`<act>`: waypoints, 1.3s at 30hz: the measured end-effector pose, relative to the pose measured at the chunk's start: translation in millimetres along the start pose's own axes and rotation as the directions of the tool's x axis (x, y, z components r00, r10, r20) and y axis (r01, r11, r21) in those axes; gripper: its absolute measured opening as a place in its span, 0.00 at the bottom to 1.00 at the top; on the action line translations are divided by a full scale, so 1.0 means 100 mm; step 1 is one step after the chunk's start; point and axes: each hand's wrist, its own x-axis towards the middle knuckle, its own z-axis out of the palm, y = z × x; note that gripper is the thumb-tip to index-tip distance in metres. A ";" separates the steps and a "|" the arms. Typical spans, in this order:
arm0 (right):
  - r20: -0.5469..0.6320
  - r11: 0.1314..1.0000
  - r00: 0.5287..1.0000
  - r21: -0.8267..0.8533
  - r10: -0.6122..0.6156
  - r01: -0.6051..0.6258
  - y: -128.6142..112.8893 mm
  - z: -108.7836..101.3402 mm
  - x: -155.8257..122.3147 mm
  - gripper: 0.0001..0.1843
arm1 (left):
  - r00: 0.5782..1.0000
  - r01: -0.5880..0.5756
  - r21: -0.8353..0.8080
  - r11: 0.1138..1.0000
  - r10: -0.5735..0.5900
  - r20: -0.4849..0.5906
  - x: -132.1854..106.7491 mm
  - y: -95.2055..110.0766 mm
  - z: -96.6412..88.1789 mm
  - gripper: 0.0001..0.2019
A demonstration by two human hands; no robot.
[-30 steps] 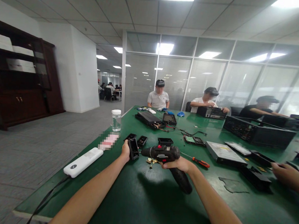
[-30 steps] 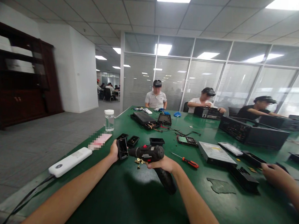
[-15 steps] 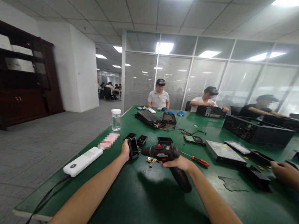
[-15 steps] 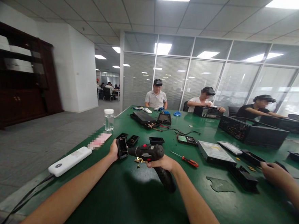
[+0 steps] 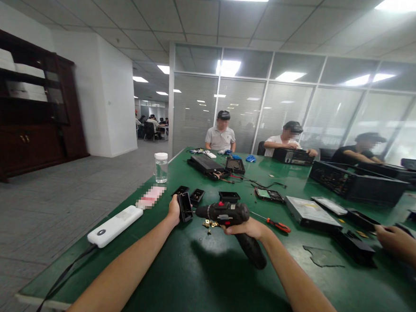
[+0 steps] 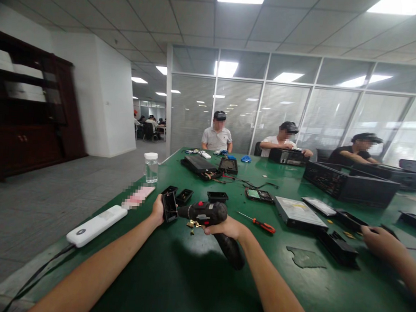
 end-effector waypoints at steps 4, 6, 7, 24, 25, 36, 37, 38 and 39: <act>0.003 1.000 1.000 0.017 -0.006 0.006 0.01 -0.01 0.00 0.13 | 1.000 -0.007 0.008 1.000 0.007 0.002 0.00 0.00 0.00 0.17; -0.002 0.999 1.000 0.032 -0.008 0.008 0.01 -0.01 0.00 0.14 | 1.000 -0.014 0.010 1.000 0.014 0.002 0.00 0.00 0.00 0.18; -0.003 0.999 1.000 0.037 -0.010 0.010 0.01 0.00 0.00 0.14 | 1.000 -0.018 0.013 1.000 0.018 0.003 -0.01 0.00 0.01 0.18; -0.012 0.999 1.000 0.044 0.007 -0.007 0.00 0.00 0.00 0.15 | 1.000 -0.015 0.001 1.000 0.015 -0.007 -0.05 0.01 0.03 0.16; -0.011 0.999 1.000 0.044 0.007 -0.006 0.01 0.00 0.00 0.15 | 1.000 -0.015 0.003 1.000 0.015 -0.006 -0.05 0.02 0.04 0.16; -0.002 1.000 1.000 0.023 -0.002 0.002 0.02 -0.01 0.00 0.14 | 1.000 -0.017 -0.003 1.000 0.017 -0.007 -0.07 0.03 0.04 0.15; -0.003 1.000 1.000 0.019 -0.003 0.003 0.01 -0.01 0.00 0.14 | 1.000 -0.018 -0.005 1.000 0.018 -0.006 -0.07 0.03 0.04 0.15; 0.000 1.000 1.000 0.015 -0.004 0.004 0.02 -0.01 0.00 0.14 | 1.000 -0.018 -0.009 1.000 0.018 -0.006 -0.07 0.03 0.04 0.15; 0.006 1.000 1.000 0.012 -0.005 0.005 0.02 -0.01 0.00 0.14 | 1.000 -0.017 -0.013 1.000 0.017 -0.009 -0.06 0.03 0.04 0.15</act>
